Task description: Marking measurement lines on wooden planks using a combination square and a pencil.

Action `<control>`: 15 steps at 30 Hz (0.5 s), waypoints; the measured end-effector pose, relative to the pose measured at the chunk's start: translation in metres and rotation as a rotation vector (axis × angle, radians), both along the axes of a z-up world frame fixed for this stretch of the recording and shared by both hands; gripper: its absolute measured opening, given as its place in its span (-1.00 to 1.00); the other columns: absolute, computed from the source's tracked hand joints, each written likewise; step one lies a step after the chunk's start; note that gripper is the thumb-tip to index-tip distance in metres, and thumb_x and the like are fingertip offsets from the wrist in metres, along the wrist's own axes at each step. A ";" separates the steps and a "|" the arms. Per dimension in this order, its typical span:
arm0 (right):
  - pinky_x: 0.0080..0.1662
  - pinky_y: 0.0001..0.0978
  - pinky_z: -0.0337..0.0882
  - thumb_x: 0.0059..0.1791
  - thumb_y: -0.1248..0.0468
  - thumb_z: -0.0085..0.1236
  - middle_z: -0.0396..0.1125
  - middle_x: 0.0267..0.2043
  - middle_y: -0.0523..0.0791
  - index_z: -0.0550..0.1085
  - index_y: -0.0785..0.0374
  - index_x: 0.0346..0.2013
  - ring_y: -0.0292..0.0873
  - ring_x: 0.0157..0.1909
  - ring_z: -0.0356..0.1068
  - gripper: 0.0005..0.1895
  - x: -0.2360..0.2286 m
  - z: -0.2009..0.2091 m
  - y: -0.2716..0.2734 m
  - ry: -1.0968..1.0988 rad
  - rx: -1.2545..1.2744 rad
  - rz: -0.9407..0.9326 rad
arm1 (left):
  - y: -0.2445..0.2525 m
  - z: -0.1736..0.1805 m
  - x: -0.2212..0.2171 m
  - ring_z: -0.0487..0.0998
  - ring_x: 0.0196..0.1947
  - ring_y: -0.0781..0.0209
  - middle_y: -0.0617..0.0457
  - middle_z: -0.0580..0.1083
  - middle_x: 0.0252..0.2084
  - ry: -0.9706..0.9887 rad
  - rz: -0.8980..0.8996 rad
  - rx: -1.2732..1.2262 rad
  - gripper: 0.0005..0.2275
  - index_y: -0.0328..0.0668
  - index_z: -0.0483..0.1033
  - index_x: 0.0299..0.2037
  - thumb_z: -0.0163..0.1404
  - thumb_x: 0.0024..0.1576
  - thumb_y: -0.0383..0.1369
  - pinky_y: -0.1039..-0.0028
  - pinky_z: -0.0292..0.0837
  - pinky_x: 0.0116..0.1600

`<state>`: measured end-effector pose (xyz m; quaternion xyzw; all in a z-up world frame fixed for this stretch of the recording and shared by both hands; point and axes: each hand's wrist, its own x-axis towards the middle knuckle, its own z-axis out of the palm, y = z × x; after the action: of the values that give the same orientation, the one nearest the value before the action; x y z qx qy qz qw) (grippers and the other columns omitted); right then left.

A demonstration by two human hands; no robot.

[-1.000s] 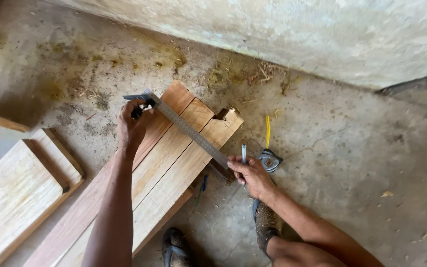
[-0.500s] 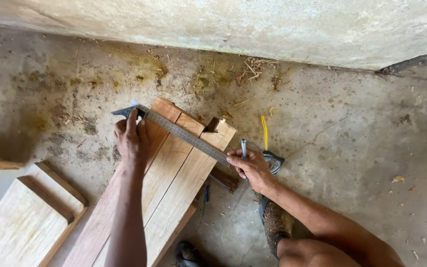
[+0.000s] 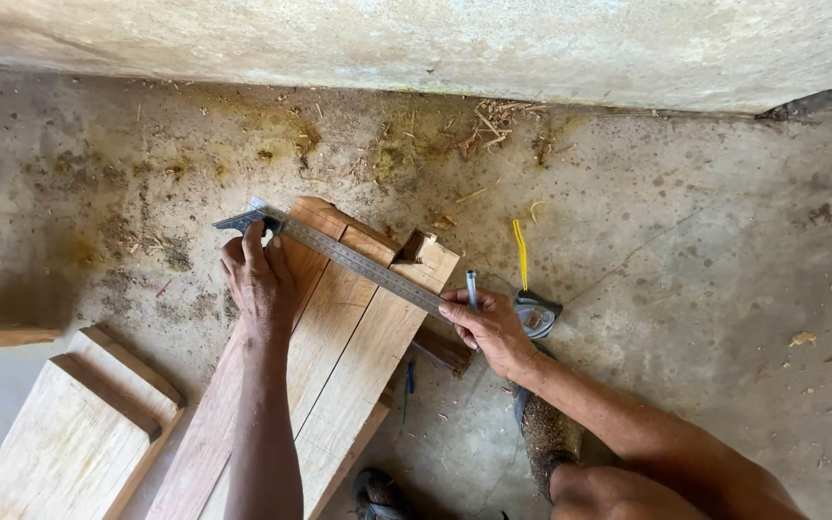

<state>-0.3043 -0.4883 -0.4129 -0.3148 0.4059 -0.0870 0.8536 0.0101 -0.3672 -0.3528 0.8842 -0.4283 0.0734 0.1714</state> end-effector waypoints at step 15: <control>-0.60 -0.54 0.15 -0.04 0.31 0.32 0.36 -0.53 -0.19 0.58 0.40 -0.11 -0.38 -0.62 0.23 -0.74 0.001 -0.009 0.007 -0.011 0.074 -0.050 | 0.000 -0.004 0.001 0.37 0.08 -0.18 -0.19 0.38 0.05 -0.007 0.010 0.000 -0.71 -0.05 0.39 0.28 0.03 0.37 -0.38 0.02 0.31 0.18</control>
<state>-0.3038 -0.4814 -0.4222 -0.2723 0.4121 -0.0949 0.8643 0.0111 -0.3673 -0.3570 0.8860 -0.4246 0.0774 0.1696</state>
